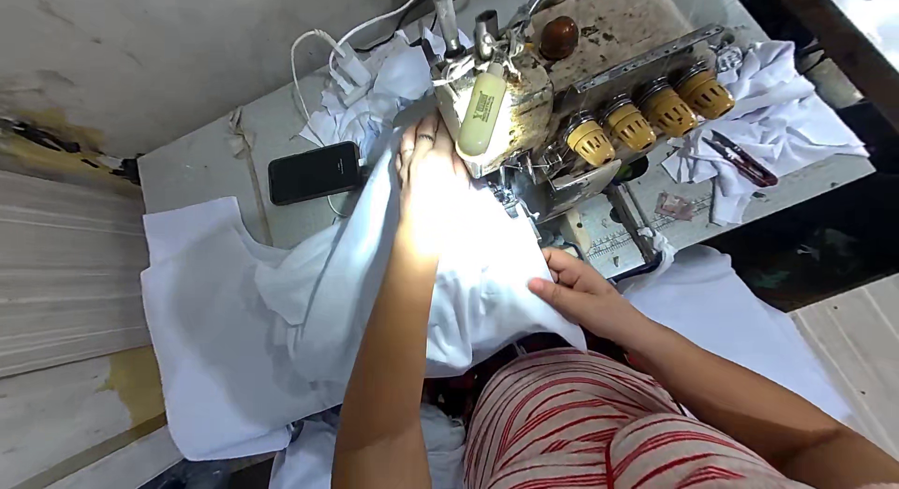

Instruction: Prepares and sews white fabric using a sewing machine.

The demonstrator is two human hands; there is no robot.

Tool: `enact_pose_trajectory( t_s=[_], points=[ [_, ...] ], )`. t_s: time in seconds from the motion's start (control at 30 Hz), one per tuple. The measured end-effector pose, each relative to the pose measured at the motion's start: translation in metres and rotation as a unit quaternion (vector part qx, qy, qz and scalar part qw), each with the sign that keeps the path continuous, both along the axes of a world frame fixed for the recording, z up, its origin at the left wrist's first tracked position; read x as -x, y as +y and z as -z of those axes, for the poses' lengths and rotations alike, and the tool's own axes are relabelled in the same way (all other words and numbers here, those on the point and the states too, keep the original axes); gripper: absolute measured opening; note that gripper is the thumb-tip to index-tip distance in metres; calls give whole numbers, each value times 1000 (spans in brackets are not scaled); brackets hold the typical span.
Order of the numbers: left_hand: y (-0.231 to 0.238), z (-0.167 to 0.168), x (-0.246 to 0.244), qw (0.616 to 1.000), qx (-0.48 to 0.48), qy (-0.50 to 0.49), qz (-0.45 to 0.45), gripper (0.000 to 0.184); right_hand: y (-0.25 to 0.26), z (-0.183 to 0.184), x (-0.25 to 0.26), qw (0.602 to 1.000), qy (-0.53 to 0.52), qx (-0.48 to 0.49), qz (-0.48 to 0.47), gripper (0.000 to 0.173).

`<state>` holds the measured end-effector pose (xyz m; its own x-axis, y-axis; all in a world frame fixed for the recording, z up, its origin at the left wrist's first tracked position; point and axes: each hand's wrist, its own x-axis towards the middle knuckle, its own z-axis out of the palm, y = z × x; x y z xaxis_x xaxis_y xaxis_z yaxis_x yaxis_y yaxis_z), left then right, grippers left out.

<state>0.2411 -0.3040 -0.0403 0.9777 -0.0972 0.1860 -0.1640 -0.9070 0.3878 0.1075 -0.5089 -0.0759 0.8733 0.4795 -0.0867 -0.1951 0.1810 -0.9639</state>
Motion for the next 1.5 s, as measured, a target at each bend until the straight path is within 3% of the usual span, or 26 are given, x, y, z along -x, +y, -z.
enact_pose_trajectory(
  t_s=[0.13, 0.23, 0.3, 0.4, 0.47, 0.53, 0.6, 0.63, 0.73, 0.9, 0.97, 1.07, 1.17, 1.23, 1.3, 1.4, 1.5],
  points=[
    [11, -10, 15, 995, 67, -73, -28, 46, 3, 0, -8, 1000, 8, 2, 25, 9],
    [9, -8, 82, 985, 94, -143, -28, 34, -1, 1, 7, 1000, 12, -14, 15, 13],
    [-1, 5, 137, 975, 143, -172, 21, 17, -9, 5, 27, 1000, 19, -3, 3, 18],
    [-16, 26, 201, 954, 252, -98, 131, 17, -23, 18, 57, 998, 50, 14, -27, 16],
    [-25, 42, 227, 942, 296, -45, 149, 20, -28, 27, 73, 997, 57, 22, -39, 17],
    [-36, 50, 240, 943, 314, 10, 107, 32, -29, 28, 84, 996, 40, 50, -57, 24],
    [-47, 48, 241, 955, 284, 65, 58, 53, -26, 25, 89, 994, -2, 62, -91, 45],
    [-52, 49, 238, 957, 277, 81, 40, 53, -23, 24, 90, 993, -16, 62, -98, 53],
    [-50, 62, 225, 940, 327, 92, 21, 21, -20, 28, 88, 994, -8, 48, -94, 64],
    [-30, 65, 224, 843, 511, 159, 57, 20, -17, 39, 72, 996, 72, 40, -41, 66],
    [-37, 64, 227, 872, 467, 146, 29, 17, -11, 36, 71, 992, 113, 2, -59, 75],
    [-52, 73, 226, 942, 320, 102, -27, 43, -6, 35, 77, 983, 141, -80, -84, 94],
    [-50, 80, 221, 952, 301, 59, -8, 20, -12, 35, 73, 983, 169, -61, -51, 87],
    [-41, 73, 224, 911, 403, 84, 6, 18, -16, 35, 64, 994, 108, 15, -28, 67],
    [-32, 55, 232, 839, 532, 108, 35, 13, -17, 38, 51, 997, -5, 68, 35, 43],
    [-24, 36, 243, 767, 625, 127, 66, 10, -10, 38, 29, 986, -95, 76, 110, 50],
    [-25, 40, 251, 749, 630, 192, 76, 15, -2, 28, 14, 996, -28, 26, 84, 44]
  ],
)
